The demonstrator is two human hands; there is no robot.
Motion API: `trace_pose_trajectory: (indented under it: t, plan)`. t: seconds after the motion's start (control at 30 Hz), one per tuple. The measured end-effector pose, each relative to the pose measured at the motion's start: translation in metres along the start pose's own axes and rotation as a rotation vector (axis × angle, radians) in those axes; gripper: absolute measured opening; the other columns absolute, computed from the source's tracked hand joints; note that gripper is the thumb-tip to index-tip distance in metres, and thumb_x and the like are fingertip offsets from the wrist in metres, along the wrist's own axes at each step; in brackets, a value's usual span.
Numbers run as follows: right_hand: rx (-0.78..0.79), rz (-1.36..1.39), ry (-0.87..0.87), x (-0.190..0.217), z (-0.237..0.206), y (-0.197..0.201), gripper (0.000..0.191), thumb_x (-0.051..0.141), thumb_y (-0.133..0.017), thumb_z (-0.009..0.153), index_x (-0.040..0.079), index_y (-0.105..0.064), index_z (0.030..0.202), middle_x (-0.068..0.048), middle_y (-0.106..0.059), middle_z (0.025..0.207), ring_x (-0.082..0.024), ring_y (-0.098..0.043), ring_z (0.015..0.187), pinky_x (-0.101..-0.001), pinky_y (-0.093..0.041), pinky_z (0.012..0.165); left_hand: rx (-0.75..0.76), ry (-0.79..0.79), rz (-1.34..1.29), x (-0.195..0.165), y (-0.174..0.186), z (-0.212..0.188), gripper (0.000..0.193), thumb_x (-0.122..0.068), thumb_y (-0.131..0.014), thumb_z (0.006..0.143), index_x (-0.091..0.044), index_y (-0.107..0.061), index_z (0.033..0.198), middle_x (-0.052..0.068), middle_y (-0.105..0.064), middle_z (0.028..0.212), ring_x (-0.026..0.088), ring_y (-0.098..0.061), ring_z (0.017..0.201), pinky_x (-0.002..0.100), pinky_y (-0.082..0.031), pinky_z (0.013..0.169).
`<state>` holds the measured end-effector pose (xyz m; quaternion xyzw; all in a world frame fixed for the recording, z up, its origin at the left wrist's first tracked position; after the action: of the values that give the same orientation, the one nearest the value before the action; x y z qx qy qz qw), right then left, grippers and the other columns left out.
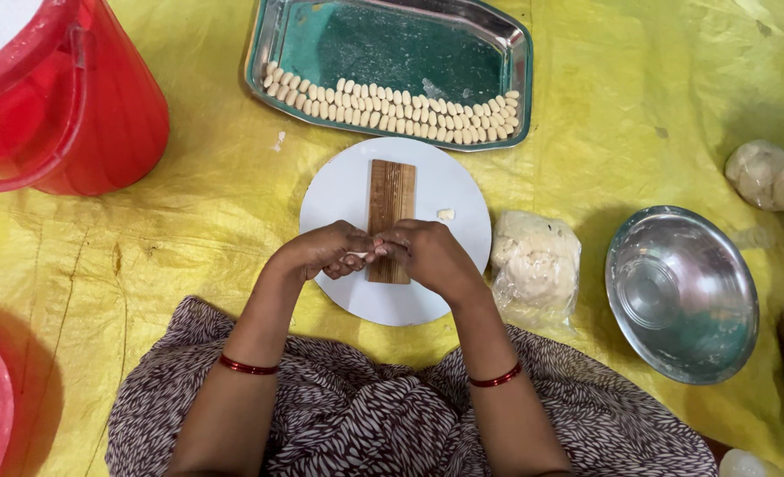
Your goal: The person rolls small pieces of dough into cylindrical shapes using a wooden board and places them on a metal tray. The person repeats this process for multiple pieces of dough.
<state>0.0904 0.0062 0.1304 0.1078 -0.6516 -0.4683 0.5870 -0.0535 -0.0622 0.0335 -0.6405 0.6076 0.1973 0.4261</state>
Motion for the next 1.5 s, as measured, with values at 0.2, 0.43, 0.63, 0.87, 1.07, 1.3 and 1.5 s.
trace_pose_trajectory:
  t: [0.2, 0.43, 0.63, 0.87, 1.07, 1.3, 1.5]
  plan:
    - [0.139, 0.335, -0.184, -0.038, -0.010, -0.021, 0.015, 0.013, -0.073, 0.093, -0.002, -0.072, 0.090, -0.012, -0.068, 0.077, -0.023, -0.060, 0.064, -0.0330, -0.050, 0.059, 0.126, -0.074, -0.228, 0.007, 0.000, 0.006, 0.032, -0.025, -0.069, 0.096, -0.004, -0.060, 0.073, -0.006, -0.037, 0.054, 0.005, -0.030, 0.041, 0.024, -0.021, 0.038]
    - [-0.415, 0.905, -0.518, -0.127, -0.019, 0.019, 0.046, 0.036, -0.037, 0.101, 0.008, -0.067, 0.081, -0.005, -0.066, 0.066, -0.014, -0.055, 0.047, -0.0300, -0.052, 0.043, -0.242, -0.238, -0.441, -0.010, 0.027, -0.002, 0.030, -0.032, -0.059, 0.100, -0.013, -0.052, 0.078, -0.008, -0.040, 0.058, 0.005, -0.031, 0.043, 0.024, -0.026, 0.040]
    - [-0.529, 0.180, -0.508, -0.137, -0.029, 0.047, 0.024, 0.019, -0.061, 0.093, 0.001, -0.076, 0.097, -0.006, -0.075, 0.076, -0.013, -0.068, 0.060, -0.0268, -0.054, 0.057, -0.375, -0.213, -0.291, -0.018, 0.015, -0.002, 0.035, -0.038, -0.056, 0.102, -0.007, -0.068, 0.091, -0.005, -0.045, 0.060, 0.008, -0.037, 0.047, 0.026, -0.031, 0.044]
    - [-0.510, -0.094, -0.630, -0.134, -0.023, 0.041, 0.035, 0.035, -0.082, 0.090, 0.000, -0.079, 0.082, -0.012, -0.073, 0.069, -0.016, -0.065, 0.057, -0.0286, -0.052, 0.057, -0.283, -0.119, -0.204, -0.016, 0.000, 0.000, 0.053, -0.034, -0.057, 0.098, -0.016, -0.048, 0.148, -0.005, -0.047, 0.065, 0.007, -0.040, 0.050, 0.024, -0.032, 0.045]
    - [-0.269, 0.286, -0.548, -0.107, -0.008, 0.027, 0.017, 0.022, -0.074, 0.094, 0.012, -0.079, 0.106, -0.003, -0.081, 0.092, -0.009, -0.072, 0.072, -0.0239, -0.059, 0.063, -0.167, -0.119, -0.256, -0.019, -0.010, 0.000, 0.076, -0.035, -0.062, 0.095, -0.017, -0.027, 0.160, -0.004, -0.046, 0.065, 0.006, -0.039, 0.049, 0.023, -0.028, 0.044]
    - [-0.019, 0.412, -0.237, -0.025, 0.004, -0.020, 0.039, 0.002, -0.082, 0.079, 0.005, -0.074, 0.116, -0.008, -0.073, 0.117, -0.016, -0.073, 0.100, -0.0298, -0.062, 0.087, -0.165, -0.122, -0.142, -0.009, -0.005, 0.005, 0.095, -0.027, -0.071, 0.090, -0.011, -0.007, 0.158, -0.001, -0.056, 0.072, 0.009, -0.045, 0.052, 0.024, -0.034, 0.046]
    - [-0.106, 0.318, -0.260, -0.015, 0.006, -0.008, 0.022, 0.001, -0.079, 0.082, 0.004, -0.078, 0.103, -0.008, -0.077, 0.099, -0.016, -0.075, 0.087, -0.0293, -0.062, 0.078, 0.014, -0.175, -0.167, -0.008, -0.009, 0.006, 0.042, -0.031, -0.072, 0.096, 0.000, -0.052, 0.116, -0.004, -0.052, 0.072, 0.007, -0.043, 0.055, 0.025, -0.034, 0.048]
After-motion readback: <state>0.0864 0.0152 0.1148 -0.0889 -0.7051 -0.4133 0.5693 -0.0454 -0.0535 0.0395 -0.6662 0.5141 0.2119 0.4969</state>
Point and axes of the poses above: each hand's wrist, its own z-axis towards the middle knuckle, its own y-axis out of the back of the hand, x = y × z, the point moved 5 cm from there along z, towards the middle knuckle
